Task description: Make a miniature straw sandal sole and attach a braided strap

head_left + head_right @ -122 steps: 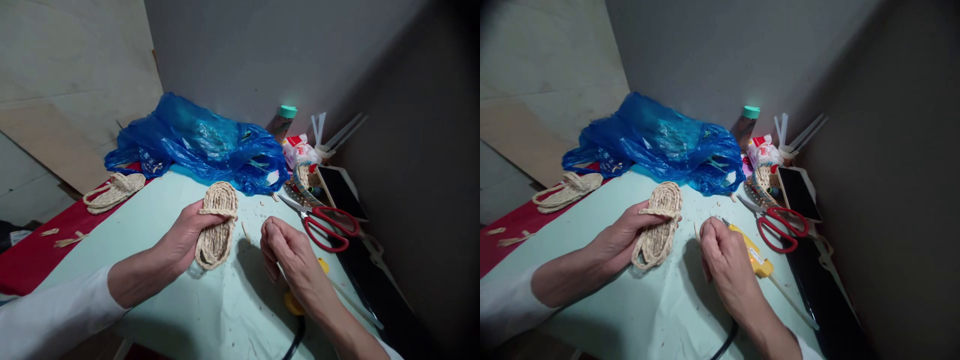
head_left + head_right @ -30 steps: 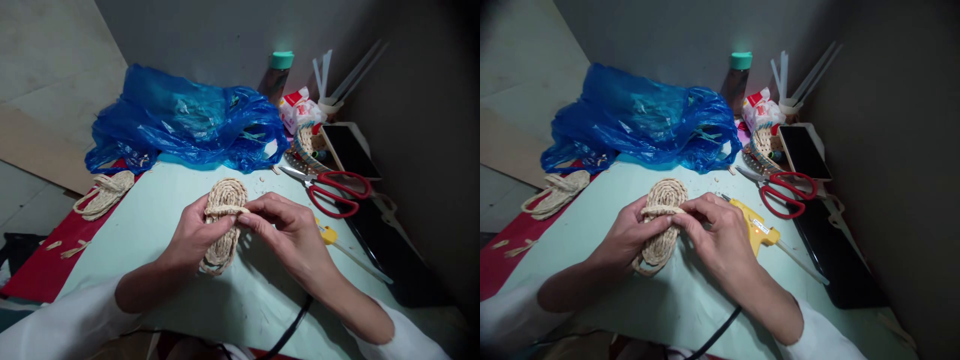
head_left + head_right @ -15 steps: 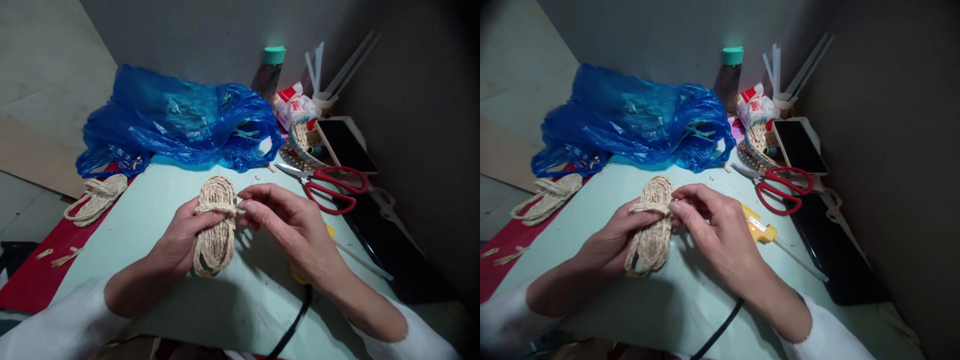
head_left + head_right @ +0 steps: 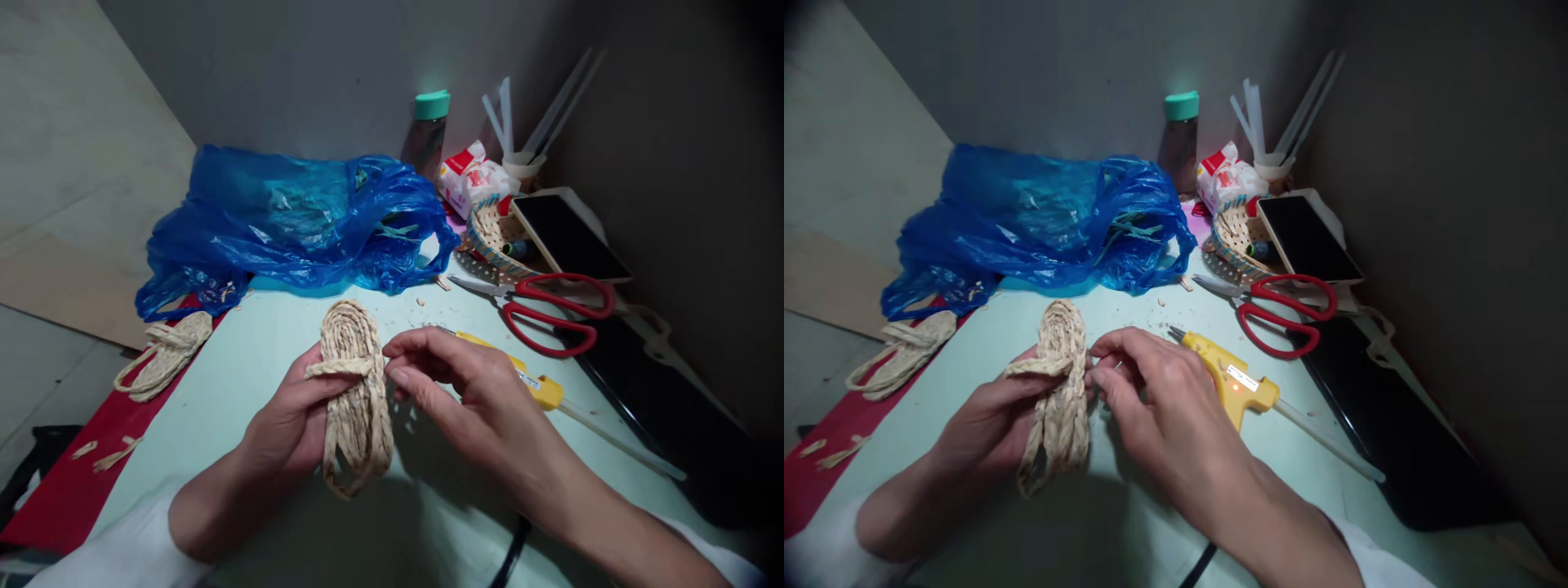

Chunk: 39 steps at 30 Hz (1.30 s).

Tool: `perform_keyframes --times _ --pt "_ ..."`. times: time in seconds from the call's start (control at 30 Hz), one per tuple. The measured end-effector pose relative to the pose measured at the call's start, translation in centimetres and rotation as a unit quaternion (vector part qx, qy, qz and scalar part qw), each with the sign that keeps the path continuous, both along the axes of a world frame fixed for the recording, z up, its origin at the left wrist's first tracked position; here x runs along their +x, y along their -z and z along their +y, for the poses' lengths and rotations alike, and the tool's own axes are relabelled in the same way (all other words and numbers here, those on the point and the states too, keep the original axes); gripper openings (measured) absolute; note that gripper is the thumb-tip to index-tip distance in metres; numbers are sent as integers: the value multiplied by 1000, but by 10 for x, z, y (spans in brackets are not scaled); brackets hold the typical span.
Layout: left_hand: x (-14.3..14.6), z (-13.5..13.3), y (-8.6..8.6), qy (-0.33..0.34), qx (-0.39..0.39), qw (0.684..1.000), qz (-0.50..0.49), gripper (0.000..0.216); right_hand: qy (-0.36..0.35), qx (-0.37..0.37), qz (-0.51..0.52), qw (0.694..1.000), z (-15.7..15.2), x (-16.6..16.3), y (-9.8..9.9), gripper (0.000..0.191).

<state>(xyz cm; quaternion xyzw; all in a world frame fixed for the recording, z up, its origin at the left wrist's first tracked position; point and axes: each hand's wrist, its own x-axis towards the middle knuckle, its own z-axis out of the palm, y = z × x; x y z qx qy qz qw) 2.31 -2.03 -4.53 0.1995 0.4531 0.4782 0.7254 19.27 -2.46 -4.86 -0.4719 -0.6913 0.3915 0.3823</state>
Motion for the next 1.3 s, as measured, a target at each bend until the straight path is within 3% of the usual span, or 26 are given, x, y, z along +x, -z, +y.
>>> perform_keyframes --times 0.23,0.37,0.5,0.7,0.83,1.0,1.1,1.2,1.3 --pt "0 -4 0 25 70 996 45 40 59 115 30 991 -4 -4 -1 12" --pt "0 -7 1 32 119 983 137 38 65 154 -1 986 -9 -7 0 9" --pt "-1 -10 3 -9 160 965 208 38 48 206 -59 976 -14 -10 4 8" --pt "-2 -10 9 -30 196 954 224 54 68 239 -86 965 -13 -11 6 11" --pt "2 -12 7 -18 196 956 218 58 76 213 -81 971 -7 -6 6 8" --pt "2 -15 0 65 174 974 132 49 57 153 -54 985 5 5 2 8" --pt "-7 -15 3 63 226 955 183 31 44 88 -50 994 9 8 -2 11" --pt "-14 -13 8 47 267 923 271 14 25 69 -58 996 9 7 -3 12" --pt "-12 -11 5 60 221 941 250 27 15 84 -69 994 8 7 -1 11"
